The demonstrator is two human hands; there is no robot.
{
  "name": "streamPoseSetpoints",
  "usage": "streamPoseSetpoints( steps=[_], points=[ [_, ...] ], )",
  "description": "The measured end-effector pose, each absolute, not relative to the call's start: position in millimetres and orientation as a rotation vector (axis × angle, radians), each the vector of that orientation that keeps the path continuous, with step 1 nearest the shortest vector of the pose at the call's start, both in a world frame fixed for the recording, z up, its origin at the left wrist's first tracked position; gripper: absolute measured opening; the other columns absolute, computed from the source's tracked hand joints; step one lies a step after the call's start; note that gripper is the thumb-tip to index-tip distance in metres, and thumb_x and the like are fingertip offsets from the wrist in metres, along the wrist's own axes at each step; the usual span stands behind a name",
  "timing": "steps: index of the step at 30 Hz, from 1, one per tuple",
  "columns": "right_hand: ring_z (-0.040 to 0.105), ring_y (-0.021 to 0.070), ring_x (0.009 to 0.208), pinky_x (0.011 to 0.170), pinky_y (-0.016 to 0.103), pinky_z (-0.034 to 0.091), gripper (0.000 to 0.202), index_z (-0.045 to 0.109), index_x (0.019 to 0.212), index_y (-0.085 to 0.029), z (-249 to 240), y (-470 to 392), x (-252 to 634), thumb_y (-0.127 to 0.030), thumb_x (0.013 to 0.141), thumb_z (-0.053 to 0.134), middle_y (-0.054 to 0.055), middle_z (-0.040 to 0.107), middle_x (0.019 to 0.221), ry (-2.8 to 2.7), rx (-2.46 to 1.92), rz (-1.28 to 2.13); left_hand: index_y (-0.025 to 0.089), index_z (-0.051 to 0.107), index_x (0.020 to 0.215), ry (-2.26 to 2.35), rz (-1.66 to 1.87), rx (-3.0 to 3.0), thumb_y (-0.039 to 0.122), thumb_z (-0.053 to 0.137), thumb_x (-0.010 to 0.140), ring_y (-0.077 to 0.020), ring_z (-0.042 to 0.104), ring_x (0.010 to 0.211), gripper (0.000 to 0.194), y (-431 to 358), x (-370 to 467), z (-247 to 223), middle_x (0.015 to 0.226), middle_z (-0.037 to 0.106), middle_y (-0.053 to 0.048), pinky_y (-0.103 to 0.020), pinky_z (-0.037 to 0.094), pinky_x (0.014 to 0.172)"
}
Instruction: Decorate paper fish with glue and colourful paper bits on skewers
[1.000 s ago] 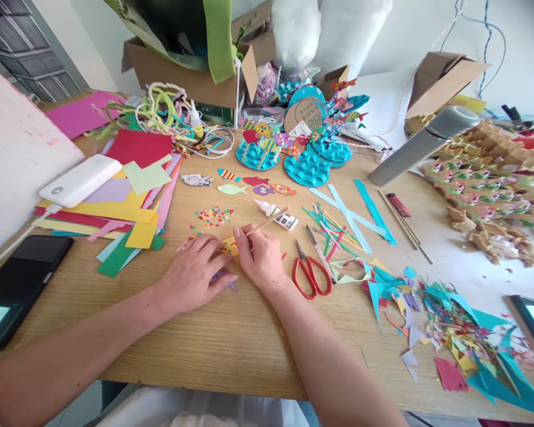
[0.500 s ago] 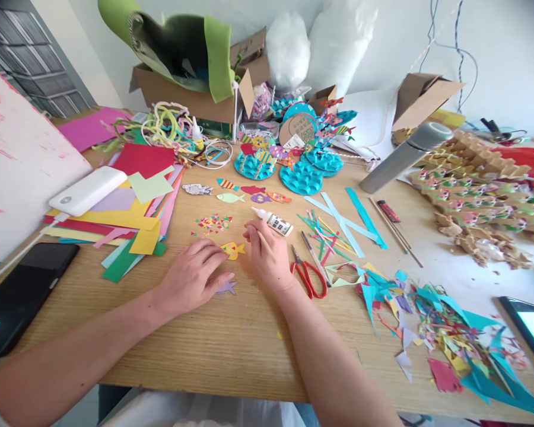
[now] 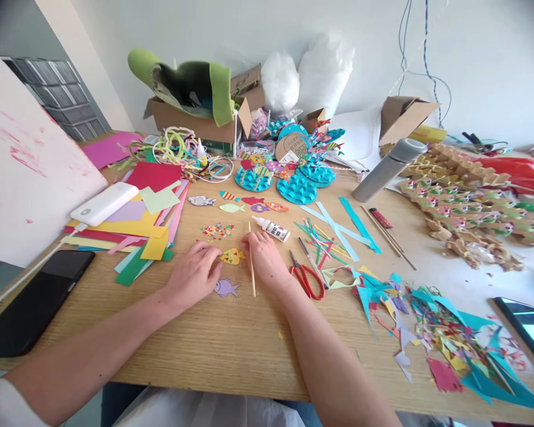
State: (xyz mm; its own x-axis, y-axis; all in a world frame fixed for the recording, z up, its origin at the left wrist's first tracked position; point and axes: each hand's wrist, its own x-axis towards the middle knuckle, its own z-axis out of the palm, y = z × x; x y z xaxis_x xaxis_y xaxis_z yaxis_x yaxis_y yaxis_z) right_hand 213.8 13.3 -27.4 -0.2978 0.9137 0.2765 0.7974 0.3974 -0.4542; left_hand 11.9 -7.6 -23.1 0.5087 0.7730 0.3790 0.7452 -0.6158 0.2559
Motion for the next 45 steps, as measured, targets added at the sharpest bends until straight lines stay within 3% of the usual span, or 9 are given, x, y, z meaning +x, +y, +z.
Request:
streamPoseSetpoints(
  steps=[8,13,16,22,30,35,40,45],
  points=[
    [0.058,0.0204,0.084,0.077,0.034,0.047,0.017,0.056,0.088,-0.019,-38,17,215,-0.009,0.078,0.047,0.006,0.064,0.086,-2.113,-1.469,0.353,0.016,0.057,0.095,1.346,0.768,2.609,0.012,0.053,0.083,-0.0262,0.056,0.094,0.013,-6,12,-25,0.086,0.064,-0.009,-0.043,0.049,0.082],
    [0.057,0.0195,0.083,0.077,0.034,0.047,0.016,0.054,0.090,-0.020,-28,14,212,-0.013,0.082,0.043,0.005,0.062,0.086,-2.070,-1.374,0.381,0.015,0.050,0.113,1.329,1.083,2.322,0.008,0.052,0.081,-0.0232,0.057,0.106,0.033,2,11,-29,0.110,0.062,-0.012,-0.043,0.049,0.092],
    [0.057,0.0177,0.076,0.070,0.031,0.048,0.014,0.054,0.092,-0.019,-18,10,209,-0.021,0.085,0.042,0.003,0.060,0.082,-1.979,-1.302,0.437,0.016,0.047,0.118,1.239,1.212,2.014,0.011,0.053,0.082,-0.0201,0.061,0.103,0.037,9,10,-31,0.115,0.061,-0.013,-0.040,0.051,0.089],
    [0.051,0.0139,0.063,0.058,0.026,0.043,0.013,0.053,0.093,-0.019,-11,4,203,-0.028,0.086,0.046,-0.002,0.053,0.071,-1.893,-1.213,0.654,0.018,0.048,0.112,1.029,1.205,1.494,0.015,0.062,0.076,-0.0165,0.065,0.091,0.038,17,10,-30,0.102,0.066,-0.008,-0.034,0.053,0.081],
    [0.053,0.0136,0.069,0.064,0.028,0.046,0.019,0.051,0.096,-0.019,-10,2,198,-0.037,0.089,0.052,0.000,0.056,0.077,-1.752,-1.099,0.968,0.017,0.052,0.108,0.985,1.162,1.247,0.021,0.066,0.071,-0.0152,0.065,0.078,0.040,14,12,-24,0.091,0.067,-0.004,-0.026,0.052,0.064],
    [0.059,0.0152,0.080,0.069,0.029,0.049,0.030,0.051,0.092,-0.020,-11,-2,187,-0.044,0.080,0.065,0.004,0.062,0.090,-1.617,-1.100,1.049,0.017,0.052,0.106,0.965,1.153,1.188,0.023,0.068,0.069,-0.0147,0.065,0.077,0.040,10,14,-20,0.090,0.067,-0.004,-0.025,0.052,0.065],
    [0.056,0.0135,0.069,0.058,0.026,0.045,0.033,0.050,0.091,-0.020,-17,-3,177,-0.037,0.071,0.069,0.001,0.060,0.083,-1.560,-1.136,1.045,0.017,0.052,0.107,0.933,1.119,1.151,0.021,0.068,0.068,-0.0146,0.065,0.079,0.042,5,18,-18,0.090,0.067,-0.003,-0.026,0.052,0.067],
    [0.056,0.0137,0.071,0.059,0.026,0.044,0.027,0.049,0.092,-0.020,-21,-3,176,-0.028,0.070,0.064,0.001,0.060,0.083,-1.566,-1.154,1.057,0.017,0.054,0.109,0.926,1.083,1.151,0.019,0.070,0.064,-0.0121,0.060,0.072,0.048,4,18,-19,0.086,0.062,-0.001,-0.025,0.051,0.064]
  ],
)
